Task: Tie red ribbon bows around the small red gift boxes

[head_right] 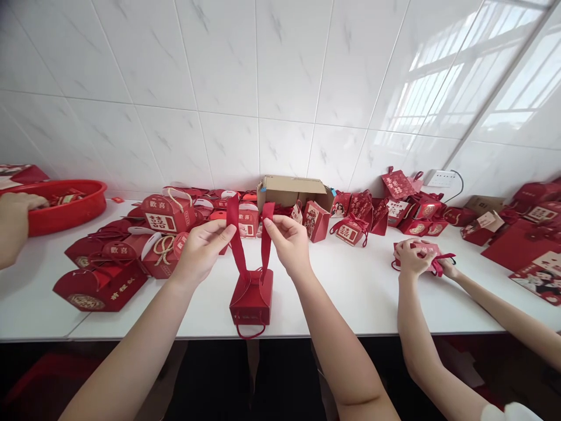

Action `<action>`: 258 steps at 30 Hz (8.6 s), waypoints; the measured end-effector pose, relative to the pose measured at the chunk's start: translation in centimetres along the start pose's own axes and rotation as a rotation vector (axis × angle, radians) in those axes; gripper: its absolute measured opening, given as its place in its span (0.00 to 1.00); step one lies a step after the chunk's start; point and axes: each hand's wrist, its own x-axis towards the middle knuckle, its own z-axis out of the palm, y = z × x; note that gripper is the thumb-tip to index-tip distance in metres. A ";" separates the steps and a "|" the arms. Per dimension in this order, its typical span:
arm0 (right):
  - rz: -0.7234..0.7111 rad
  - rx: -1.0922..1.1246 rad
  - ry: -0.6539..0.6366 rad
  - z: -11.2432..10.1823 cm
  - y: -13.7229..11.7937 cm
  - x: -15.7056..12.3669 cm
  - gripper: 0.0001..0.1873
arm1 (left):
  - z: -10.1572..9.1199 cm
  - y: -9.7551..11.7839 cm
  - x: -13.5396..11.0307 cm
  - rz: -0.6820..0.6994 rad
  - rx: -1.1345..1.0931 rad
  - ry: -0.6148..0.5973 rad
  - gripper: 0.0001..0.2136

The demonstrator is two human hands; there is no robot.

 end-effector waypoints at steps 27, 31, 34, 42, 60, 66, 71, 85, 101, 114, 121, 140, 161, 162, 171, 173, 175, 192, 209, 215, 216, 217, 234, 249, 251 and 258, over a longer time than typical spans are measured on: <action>-0.361 -0.313 -0.346 -1.0 1.6 -0.4 0.09 | -0.2 0.1 0.3 -0.095 0.109 -0.169 0.09; -0.648 -0.494 -0.433 -2.0 2.4 -0.1 0.13 | -0.7 0.0 0.3 -0.230 -0.100 -0.133 0.10; -0.798 -0.637 -0.447 -2.2 2.9 0.1 0.15 | -0.8 -0.2 0.3 -0.323 -0.178 -0.113 0.11; -0.929 -0.778 -0.325 -1.9 4.0 0.3 0.15 | -1.3 -0.7 0.3 -0.373 -0.299 -0.125 0.08; -0.102 -0.149 0.243 -7.6 6.7 -5.9 0.08 | -6.5 -5.5 -3.1 0.350 0.731 0.384 0.06; 0.396 -0.384 0.515 -15.6 11.1 -11.9 0.21 | -13.2 -10.5 -8.7 0.055 0.870 0.390 0.05; 0.407 -0.524 0.518 -14.8 11.6 -11.7 0.28 | -11.4 -12.0 -9.3 0.016 0.840 0.240 0.08; -0.033 -0.641 -0.583 -3.6 8.8 -6.6 0.33 | -2.0 -10.0 -7.9 -0.118 0.531 0.003 0.10; 0.213 -0.574 -0.186 -4.5 11.1 -8.8 0.26 | -2.4 -11.6 -7.9 -0.431 0.497 -0.027 0.15; 0.523 -0.442 -0.248 -6.8 10.6 -6.7 0.25 | -2.2 -11.1 -8.2 -0.433 0.621 0.092 0.23; 0.584 -0.272 -0.233 -7.2 9.4 -6.4 0.23 | -2.6 -11.4 -8.6 -0.409 0.710 0.079 0.21; 0.494 -0.258 -0.225 -6.7 6.7 -6.4 0.14 | 1.7 -8.8 -5.2 0.124 0.936 0.116 0.13; 0.193 -0.397 -0.235 -1.8 9.3 -6.8 0.10 | -3.4 -10.8 -6.0 -0.524 0.458 -0.149 0.18; 0.178 -0.451 -0.210 -1.6 9.3 -6.8 0.10 | -3.4 -10.6 -5.9 -0.546 0.434 -0.181 0.19; 0.107 -0.646 -0.189 -0.5 9.1 -7.0 0.10 | -1.8 -4.7 -3.2 -0.458 0.256 -0.399 0.18; 0.061 -0.621 -0.263 -0.8 8.7 -7.0 0.08 | -0.5 -3.8 -2.1 -0.366 0.280 -0.437 0.15; 0.078 -0.595 -0.266 -1.1 8.5 -7.0 0.06 | 0.7 -3.3 -1.3 -0.298 0.313 -0.452 0.11; 0.215 -0.454 -0.067 -1.1 9.7 -7.2 0.10 | -2.3 -8.1 -4.8 -0.295 0.488 -0.253 0.08; 0.167 -0.574 -0.129 -1.9 9.1 -8.0 0.10 | 0.1 -10.2 -6.7 -0.248 0.380 0.011 0.02; 0.067 -0.707 -0.082 -1.8 9.7 -8.5 0.13 | 0.3 -10.1 -6.9 -0.259 0.318 0.048 0.03; 0.056 -0.727 -0.065 -1.7 9.8 -8.6 0.12 | 0.3 -10.2 -6.9 -0.260 0.311 0.055 0.03; 0.059 -0.730 -0.047 -1.7 9.9 -8.6 0.11 | 0.3 -10.2 -6.9 -0.262 0.305 0.061 0.03; 0.408 -0.334 -0.024 -1.8 10.3 -8.6 0.14 | 0.7 -11.5 -7.3 -0.126 0.362 0.149 0.07; 0.435 -0.279 0.019 -1.8 9.5 -9.3 0.14 | 1.6 -10.7 -8.2 -0.041 0.688 0.104 0.03; 0.466 -0.285 0.025 -1.6 9.3 -9.4 0.15 | 1.6 -10.9 -8.3 -0.050 0.680 0.106 0.03; 0.328 -0.480 -0.043 -3.2 8.0 -10.2 0.13 | 0.3 -10.4 -7.4 -0.033 0.632 -0.050 0.03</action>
